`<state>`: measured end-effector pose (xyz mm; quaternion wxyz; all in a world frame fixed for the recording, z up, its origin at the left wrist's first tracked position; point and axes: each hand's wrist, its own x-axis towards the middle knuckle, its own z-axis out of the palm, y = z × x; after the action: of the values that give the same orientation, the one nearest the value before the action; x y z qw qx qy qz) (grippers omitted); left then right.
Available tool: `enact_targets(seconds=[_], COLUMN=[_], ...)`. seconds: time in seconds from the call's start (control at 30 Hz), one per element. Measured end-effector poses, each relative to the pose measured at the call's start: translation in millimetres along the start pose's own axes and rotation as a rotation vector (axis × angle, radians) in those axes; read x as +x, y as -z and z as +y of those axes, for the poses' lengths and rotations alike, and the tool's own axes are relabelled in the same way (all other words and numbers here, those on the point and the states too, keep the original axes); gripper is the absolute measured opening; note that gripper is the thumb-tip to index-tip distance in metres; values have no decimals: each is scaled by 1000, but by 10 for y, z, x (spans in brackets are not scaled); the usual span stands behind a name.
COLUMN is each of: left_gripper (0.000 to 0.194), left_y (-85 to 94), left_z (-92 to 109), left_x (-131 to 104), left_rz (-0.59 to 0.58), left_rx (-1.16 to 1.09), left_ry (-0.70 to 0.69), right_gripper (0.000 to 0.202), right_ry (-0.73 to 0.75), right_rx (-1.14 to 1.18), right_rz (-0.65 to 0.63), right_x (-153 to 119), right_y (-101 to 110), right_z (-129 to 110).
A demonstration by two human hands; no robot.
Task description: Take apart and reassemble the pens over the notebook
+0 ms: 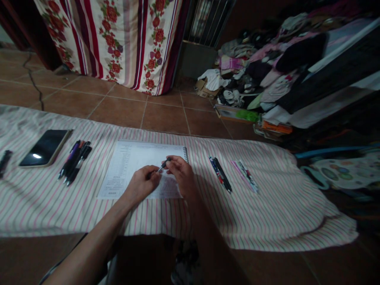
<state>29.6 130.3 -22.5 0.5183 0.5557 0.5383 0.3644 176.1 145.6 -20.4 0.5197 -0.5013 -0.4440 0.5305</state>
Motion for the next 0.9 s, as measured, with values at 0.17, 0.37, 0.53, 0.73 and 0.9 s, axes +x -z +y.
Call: enact_targets(seconds=[0.17, 0.37, 0.53, 0.73, 0.9], left_gripper=[25, 26, 28, 24, 19], left_y=[-8, 2, -19, -48, -35], left_z=[101, 89, 27, 116, 128], left_x=[-25, -28, -42, -69, -72], left_rz=[15, 58, 35, 58, -57], left_rx=[-31, 31, -50, -106, -89], left_ry=[14, -24, -8, -32, -52], right_gripper=[37, 31, 29, 31, 32], right_ry=[14, -10, -32, -31, -34], right_rx=[-30, -39, -25, 26, 16], right_rz=[-38, -25, -37, -7, -65], right_x=[0, -29, -41, -29, -40], right_y=[-3, -14, -37, -62, -17], right_z=[20, -42, -82, -60, -103])
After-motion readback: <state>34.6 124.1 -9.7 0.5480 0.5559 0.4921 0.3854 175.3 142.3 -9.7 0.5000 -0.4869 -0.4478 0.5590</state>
